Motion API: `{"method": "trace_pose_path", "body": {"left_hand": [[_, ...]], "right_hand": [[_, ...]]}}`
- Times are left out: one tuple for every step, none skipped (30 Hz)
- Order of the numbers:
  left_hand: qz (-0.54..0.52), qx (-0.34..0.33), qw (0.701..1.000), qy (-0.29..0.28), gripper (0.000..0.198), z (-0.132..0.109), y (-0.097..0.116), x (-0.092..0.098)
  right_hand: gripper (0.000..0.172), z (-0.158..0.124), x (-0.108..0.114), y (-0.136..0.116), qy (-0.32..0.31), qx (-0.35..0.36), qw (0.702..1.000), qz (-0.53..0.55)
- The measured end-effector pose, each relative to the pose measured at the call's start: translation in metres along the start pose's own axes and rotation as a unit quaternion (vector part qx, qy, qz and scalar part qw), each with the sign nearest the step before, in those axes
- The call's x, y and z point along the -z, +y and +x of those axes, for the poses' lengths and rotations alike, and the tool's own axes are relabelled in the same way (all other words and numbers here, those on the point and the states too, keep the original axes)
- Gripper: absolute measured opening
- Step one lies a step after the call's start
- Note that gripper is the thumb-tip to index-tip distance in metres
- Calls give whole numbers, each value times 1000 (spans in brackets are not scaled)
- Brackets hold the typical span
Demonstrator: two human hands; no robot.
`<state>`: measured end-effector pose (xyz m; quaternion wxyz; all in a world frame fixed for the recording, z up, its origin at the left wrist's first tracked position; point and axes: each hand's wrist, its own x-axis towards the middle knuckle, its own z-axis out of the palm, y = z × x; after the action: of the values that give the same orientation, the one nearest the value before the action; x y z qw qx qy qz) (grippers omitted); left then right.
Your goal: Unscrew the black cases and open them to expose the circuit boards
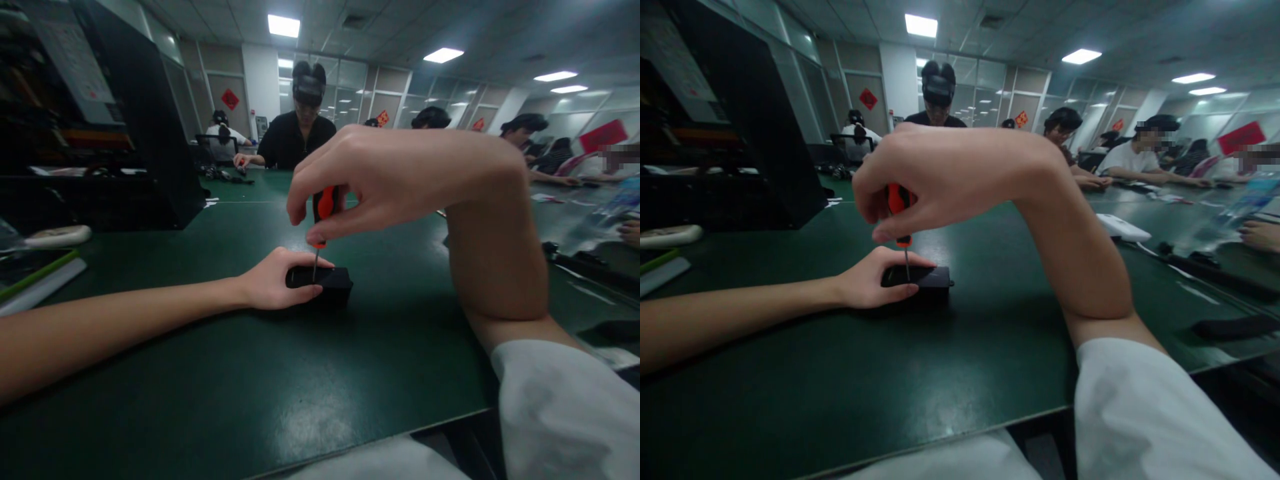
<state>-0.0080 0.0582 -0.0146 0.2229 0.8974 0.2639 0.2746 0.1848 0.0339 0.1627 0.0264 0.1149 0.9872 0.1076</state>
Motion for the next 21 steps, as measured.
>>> {"method": "trace_pose_path", "body": {"left_hand": [[-3,5,1000,-5,43,1,0,0],[-7,8,1000,-9,43,1,0,1],[-13,10,1000,-13,44,2,1,1],[-21,10,1000,-17,44,2,1,2],[-27,8,999,-22,45,3,1,3],[-33,6,999,-26,45,3,1,3],[-36,7,999,-31,46,3,2,4],[-38,8,999,-37,47,3,2,4],[-38,12,998,-44,48,3,3,4],[-39,14,998,-49,49,3,3,5],[-39,16,998,-52,49,3,3,5],[-38,17,998,-53,50,3,3,5],[-37,17,998,-53,50,3,3,5],[-33,18,998,-50,50,2,2,5],[-28,20,998,-46,51,2,2,4],[-24,22,999,-44,51,2,1,4],[-20,21,999,-42,51,2,0,4],[-17,16,999,-38,50,1,-1,4],[-16,9,999,-35,50,1,-1,3],[-16,3,999,-33,51,1,-2,3],[-16,-3,999,-32,51,1,-3,4]], "right_hand": [[43,0,0,0,3,-7,1000,-3],[41,0,0,0,6,-6,1000,-5],[39,0,0,0,8,1,1000,-6],[37,0,0,0,8,15,1000,-4],[36,0,0,0,7,27,1000,-2],[36,0,0,0,5,33,999,1],[37,0,0,0,3,30,1000,4],[38,1,0,0,4,19,1000,5],[39,1,-1,1,6,1,1000,4],[40,2,-1,1,7,-17,1000,1],[40,2,-1,2,7,-33,999,-3],[40,2,-1,3,6,-44,999,-8],[41,1,-1,5,4,-49,999,-12],[42,0,0,7,0,-51,999,-15],[44,-1,1,10,-4,-52,998,-18],[46,-3,2,13,-5,-55,998,-22],[48,-6,4,17,-3,-65,998,-26],[50,-8,5,21,-1,-79,996,-29],[51,-10,5,26,0,-96,995,-30],[53,-12,5,30,-3,-111,993,-26],[55,-14,5,34,-11,-122,992,-20]]}}
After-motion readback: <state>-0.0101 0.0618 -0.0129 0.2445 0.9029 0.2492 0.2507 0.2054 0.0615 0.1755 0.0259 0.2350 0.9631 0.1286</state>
